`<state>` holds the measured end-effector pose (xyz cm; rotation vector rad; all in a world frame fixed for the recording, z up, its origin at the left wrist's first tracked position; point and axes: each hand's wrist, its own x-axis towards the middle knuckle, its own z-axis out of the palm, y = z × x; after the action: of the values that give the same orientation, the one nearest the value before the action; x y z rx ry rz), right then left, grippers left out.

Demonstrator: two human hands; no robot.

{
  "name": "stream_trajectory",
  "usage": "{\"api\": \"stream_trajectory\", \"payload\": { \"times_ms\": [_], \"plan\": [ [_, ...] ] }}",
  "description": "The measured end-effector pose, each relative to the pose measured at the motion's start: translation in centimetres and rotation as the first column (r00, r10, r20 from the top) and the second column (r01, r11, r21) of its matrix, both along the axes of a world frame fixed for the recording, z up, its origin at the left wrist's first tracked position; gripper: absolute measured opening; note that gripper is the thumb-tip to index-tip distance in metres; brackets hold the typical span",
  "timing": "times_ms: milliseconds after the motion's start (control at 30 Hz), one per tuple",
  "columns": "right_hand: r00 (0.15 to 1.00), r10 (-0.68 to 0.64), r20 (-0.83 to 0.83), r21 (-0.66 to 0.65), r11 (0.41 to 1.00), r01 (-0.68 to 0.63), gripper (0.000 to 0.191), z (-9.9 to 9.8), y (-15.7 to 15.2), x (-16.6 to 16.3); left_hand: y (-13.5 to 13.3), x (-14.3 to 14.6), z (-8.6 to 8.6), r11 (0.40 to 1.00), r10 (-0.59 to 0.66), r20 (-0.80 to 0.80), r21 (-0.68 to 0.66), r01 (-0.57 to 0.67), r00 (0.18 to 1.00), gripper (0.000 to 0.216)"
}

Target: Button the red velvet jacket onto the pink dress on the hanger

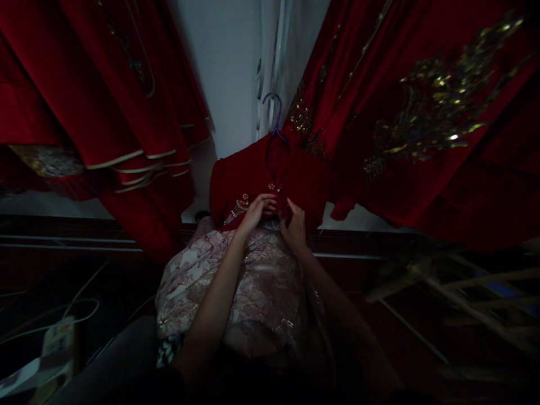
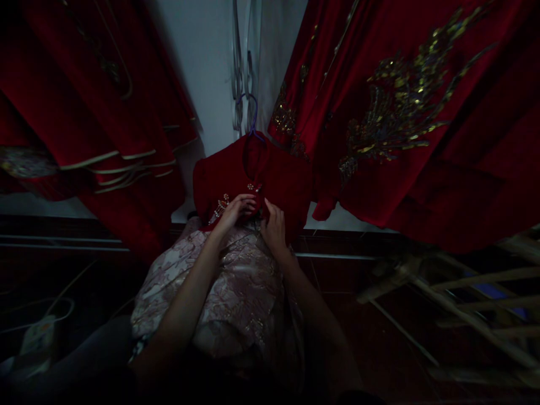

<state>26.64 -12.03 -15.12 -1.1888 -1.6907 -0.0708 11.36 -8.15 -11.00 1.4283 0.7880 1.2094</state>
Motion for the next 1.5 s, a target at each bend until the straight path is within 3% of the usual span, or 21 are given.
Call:
{"api": "stream_trajectory", "payload": {
  "times_ms": [133,233,333,433,500,567,667,767,833,933,1000,1133,1233,1367,1500],
  "plan": [
    [0.981,-0.002,-0.194,-0.006,1.000,0.001,0.052,1.2,0.5,1.4,0.2,-0.8,-0.8,0.998,0.049,-0.009,-0.038,-0.049,0.999,0.036],
    [0.973,0.002,-0.230,-0.022,1.000,-0.007,0.039,3.8,0.3,3.4,0.0,-0.8,-1.4,0.997,0.053,-0.023,-0.061,-0.055,0.998,0.046],
    [0.981,-0.007,-0.192,-0.050,0.999,-0.002,0.038,7.1,-1.2,4.7,0.0,-0.3,-1.7,0.997,0.036,-0.036,-0.070,-0.039,0.999,0.054],
    [0.979,0.017,-0.203,-0.072,0.997,-0.033,0.035,9.9,-3.7,3.8,0.2,0.4,-2.0,0.998,0.044,-0.103,-0.037,-0.048,0.994,0.059],
    [0.957,0.115,-0.265,-0.128,0.980,-0.153,0.034,10.8,-5.1,2.1,0.4,0.8,-2.3,0.995,0.100,-0.158,0.030,-0.097,0.982,0.060],
    [0.892,0.232,-0.387,-0.197,0.924,-0.326,0.033,10.8,-5.9,0.1,0.4,0.9,-2.4,0.982,0.170,-0.188,0.112,-0.151,0.967,0.059],
    [0.785,0.361,-0.504,-0.311,0.772,-0.554,0.038,9.8,-5.9,-1.9,0.2,-0.2,-1.9,0.975,0.180,-0.205,0.164,-0.148,0.962,0.051],
    [0.731,0.420,-0.538,-0.389,0.645,-0.657,0.053,9.0,-5.3,-2.1,0.1,-2.5,-0.8,0.979,0.190,-0.217,0.116,-0.168,0.957,0.035],
    [0.719,0.430,-0.547,-0.406,0.615,-0.676,0.056,8.7,-4.9,-1.8,0.4,-4.4,-0.3,0.940,0.337,-0.177,0.108,-0.322,0.925,0.034],
    [0.752,0.415,-0.513,-0.394,0.664,-0.635,0.044,8.4,-4.2,-1.7,1.4,-6.6,-0.8,0.799,0.594,-0.099,0.185,-0.571,0.799,0.027],
    [0.787,0.383,-0.484,-0.378,0.720,-0.582,0.039,7.8,-3.3,-1.9,2.1,-7.2,-1.8,0.762,0.641,-0.085,0.191,-0.619,0.763,0.021],
    [0.777,0.317,-0.543,-0.325,0.774,-0.543,0.041,6.0,0.0,-3.3,3.1,-6.7,-3.7,0.810,0.584,-0.048,0.094,-0.579,0.810,0.017],
    [0.766,0.313,-0.561,-0.285,0.796,-0.534,0.043,5.0,3.0,-4.8,3.3,-6.0,-4.0,0.829,0.557,0.021,0.046,-0.558,0.830,0.018],
    [0.847,0.317,-0.426,-0.291,0.839,-0.460,0.042,4.3,5.8,-6.7,3.3,-5.7,-3.8,0.833,0.549,0.132,0.003,-0.554,0.826,0.019],
    [0.913,0.266,-0.309,-0.299,0.884,-0.359,0.039,4.1,6.6,-7.9,3.3,-5.9,-3.5,0.854,0.510,0.170,0.011,-0.519,0.843,0.023]
  ]
}}
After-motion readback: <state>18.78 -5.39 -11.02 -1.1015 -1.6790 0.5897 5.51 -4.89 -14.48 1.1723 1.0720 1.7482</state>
